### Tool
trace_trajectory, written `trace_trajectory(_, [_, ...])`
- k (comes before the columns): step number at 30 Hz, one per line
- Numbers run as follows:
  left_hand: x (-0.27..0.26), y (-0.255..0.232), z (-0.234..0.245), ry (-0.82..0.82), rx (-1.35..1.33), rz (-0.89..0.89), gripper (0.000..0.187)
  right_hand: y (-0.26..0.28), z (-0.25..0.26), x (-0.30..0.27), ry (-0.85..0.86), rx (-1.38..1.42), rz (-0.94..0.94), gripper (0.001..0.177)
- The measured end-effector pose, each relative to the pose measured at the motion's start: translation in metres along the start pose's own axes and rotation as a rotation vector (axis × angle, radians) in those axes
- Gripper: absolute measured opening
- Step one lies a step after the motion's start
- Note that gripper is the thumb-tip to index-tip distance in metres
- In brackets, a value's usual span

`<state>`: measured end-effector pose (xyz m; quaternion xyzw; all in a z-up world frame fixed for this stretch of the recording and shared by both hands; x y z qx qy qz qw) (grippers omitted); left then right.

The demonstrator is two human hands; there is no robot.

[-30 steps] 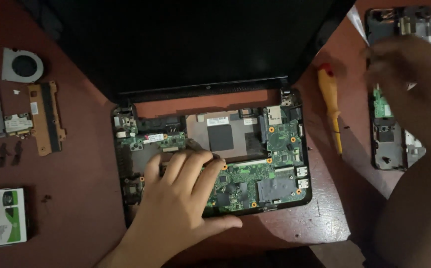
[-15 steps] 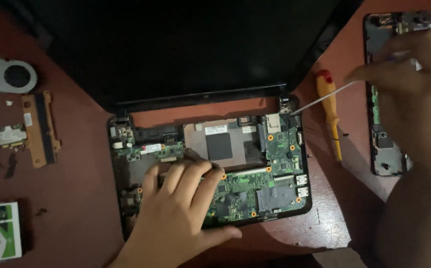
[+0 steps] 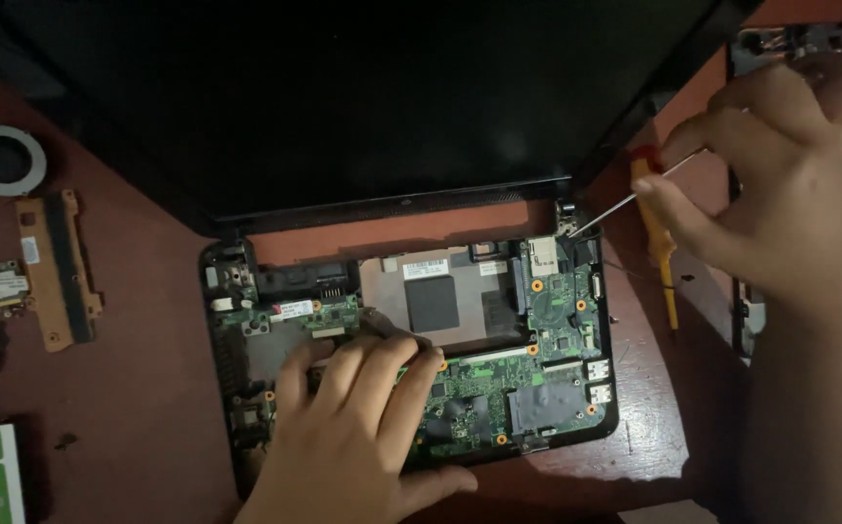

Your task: The person uses a screwdriver to remove screws from the laptop's motherboard and then detaches the motherboard from the laptop chassis. The person handles the motherboard and the laptop body while working on a table.

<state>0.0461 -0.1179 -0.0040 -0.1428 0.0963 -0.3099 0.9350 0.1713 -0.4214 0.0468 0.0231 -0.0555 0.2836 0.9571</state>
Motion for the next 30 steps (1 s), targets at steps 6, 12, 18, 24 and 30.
trace_trajectory(6, [-0.001, -0.002, 0.000, -0.017, 0.032, 0.000, 0.099, 0.000, -0.018, 0.018, -0.012, 0.161, -0.112, 0.034])
trace_trajectory(12, [0.002, -0.002, 0.005, -0.018, 0.062, 0.016, 0.100, -0.011, -0.033, 0.015, -0.015, 0.324, -0.173, 0.012])
trace_trajectory(18, [0.007, -0.001, 0.013, -0.050, 0.022, 0.028, 0.102, -0.001, -0.009, 0.015, -0.272, 0.172, -0.036, 0.031])
trace_trajectory(24, [0.009, -0.001, 0.016, -0.076, 0.020, 0.027, 0.100, 0.011, 0.000, 0.006, -0.310, 0.014, 0.067, 0.035])
trace_trajectory(30, [0.009, 0.000, 0.013, -0.011, -0.023, 0.041, 0.099, 0.004, -0.005, 0.019, -0.118, 0.066, -0.138, 0.026])
Point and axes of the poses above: each hand's wrist, its own x-axis towards the middle knuckle, its own z-axis out of the back of the hand, y = z × x, the point moved 6 cm from there along x, towards the middle knuckle, and after that the axes turned 6 degrees about y, right-handed, at the moved point
